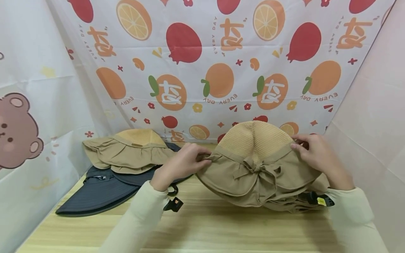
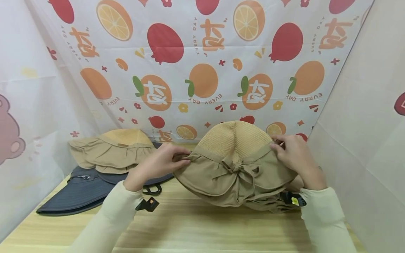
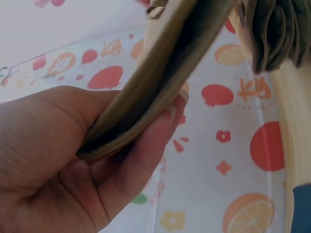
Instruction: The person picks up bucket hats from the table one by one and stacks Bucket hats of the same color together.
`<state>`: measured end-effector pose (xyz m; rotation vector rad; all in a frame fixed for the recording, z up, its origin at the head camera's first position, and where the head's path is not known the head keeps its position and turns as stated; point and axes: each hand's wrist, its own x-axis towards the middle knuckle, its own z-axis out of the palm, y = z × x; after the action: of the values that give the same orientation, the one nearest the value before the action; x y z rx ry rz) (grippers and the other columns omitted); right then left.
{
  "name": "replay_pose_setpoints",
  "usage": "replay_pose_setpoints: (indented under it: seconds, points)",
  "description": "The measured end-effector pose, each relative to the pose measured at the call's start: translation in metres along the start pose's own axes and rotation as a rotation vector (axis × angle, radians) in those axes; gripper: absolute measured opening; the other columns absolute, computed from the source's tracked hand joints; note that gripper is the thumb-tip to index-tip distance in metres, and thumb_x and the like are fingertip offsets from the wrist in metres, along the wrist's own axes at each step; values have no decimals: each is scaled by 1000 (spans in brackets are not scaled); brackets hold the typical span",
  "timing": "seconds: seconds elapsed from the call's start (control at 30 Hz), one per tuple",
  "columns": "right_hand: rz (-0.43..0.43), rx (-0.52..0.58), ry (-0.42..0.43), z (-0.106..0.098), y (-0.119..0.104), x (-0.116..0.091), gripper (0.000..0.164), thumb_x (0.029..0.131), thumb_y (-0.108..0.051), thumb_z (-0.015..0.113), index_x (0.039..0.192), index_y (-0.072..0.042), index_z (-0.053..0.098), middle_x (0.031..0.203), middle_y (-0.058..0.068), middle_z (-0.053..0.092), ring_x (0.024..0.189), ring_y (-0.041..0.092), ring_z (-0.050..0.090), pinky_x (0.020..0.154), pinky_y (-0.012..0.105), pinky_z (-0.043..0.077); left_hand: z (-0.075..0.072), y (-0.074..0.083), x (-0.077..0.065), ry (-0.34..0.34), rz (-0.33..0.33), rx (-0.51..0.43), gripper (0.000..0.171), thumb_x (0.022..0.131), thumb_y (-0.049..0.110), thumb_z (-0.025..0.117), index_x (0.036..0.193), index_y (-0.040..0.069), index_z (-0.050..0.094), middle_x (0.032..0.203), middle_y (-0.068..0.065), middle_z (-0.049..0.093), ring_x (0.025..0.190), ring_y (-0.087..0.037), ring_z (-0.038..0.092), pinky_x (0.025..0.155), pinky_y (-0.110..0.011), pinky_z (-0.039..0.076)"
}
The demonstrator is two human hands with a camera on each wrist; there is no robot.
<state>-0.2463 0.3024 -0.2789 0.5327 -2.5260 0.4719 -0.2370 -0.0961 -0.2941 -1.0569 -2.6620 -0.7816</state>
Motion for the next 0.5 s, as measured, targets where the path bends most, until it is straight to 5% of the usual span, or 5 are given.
replay_pose_setpoints:
  seconds: [0.17, 0.5]
  points:
    - [9, -32, -36, -13, 15, 1, 23, 92, -7, 75, 112, 5, 75, 76, 6, 68, 66, 7, 47, 59, 25, 39, 9, 6, 12, -6, 22, -24, 11, 97, 12, 71, 106, 11, 79, 91, 1, 75, 72, -6, 51, 66, -22, 42]
    - [-6, -104, -62, -30, 36, 1, 23, 89, -4, 76, 110, 5, 76, 83, 11, 74, 69, 9, 50, 62, 29, 41, 27, 22, 32, -38, 42, -53, 15, 100, 11, 66, 108, 7, 78, 89, -2, 74, 67, -7, 49, 61, -20, 37]
